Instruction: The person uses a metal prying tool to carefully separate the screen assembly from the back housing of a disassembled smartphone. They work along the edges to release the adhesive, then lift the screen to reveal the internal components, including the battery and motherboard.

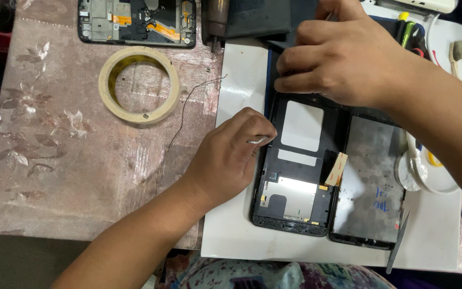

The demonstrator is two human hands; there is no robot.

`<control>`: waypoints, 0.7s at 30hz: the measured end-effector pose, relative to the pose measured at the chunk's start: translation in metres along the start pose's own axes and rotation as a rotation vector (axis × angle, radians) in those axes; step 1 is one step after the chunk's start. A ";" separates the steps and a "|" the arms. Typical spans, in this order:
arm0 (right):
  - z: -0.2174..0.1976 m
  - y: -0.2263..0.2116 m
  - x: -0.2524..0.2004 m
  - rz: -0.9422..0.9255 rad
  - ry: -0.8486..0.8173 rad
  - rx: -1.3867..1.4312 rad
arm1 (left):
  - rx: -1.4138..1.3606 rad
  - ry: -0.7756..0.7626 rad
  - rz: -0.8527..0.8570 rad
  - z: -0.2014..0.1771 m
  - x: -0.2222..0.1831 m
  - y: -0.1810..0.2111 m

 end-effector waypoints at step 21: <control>0.012 -0.007 0.033 -0.286 -0.131 0.097 | 0.079 -0.027 0.022 0.006 -0.003 0.001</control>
Point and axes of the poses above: each hand's wrist, its own x-axis towards the middle knuckle, its own z-axis out of the palm, y = z × x, the point moved 8 cm from there along x, towards the middle knuckle, and after that the axes turned 2 degrees about -y, right-handed, at the moved point
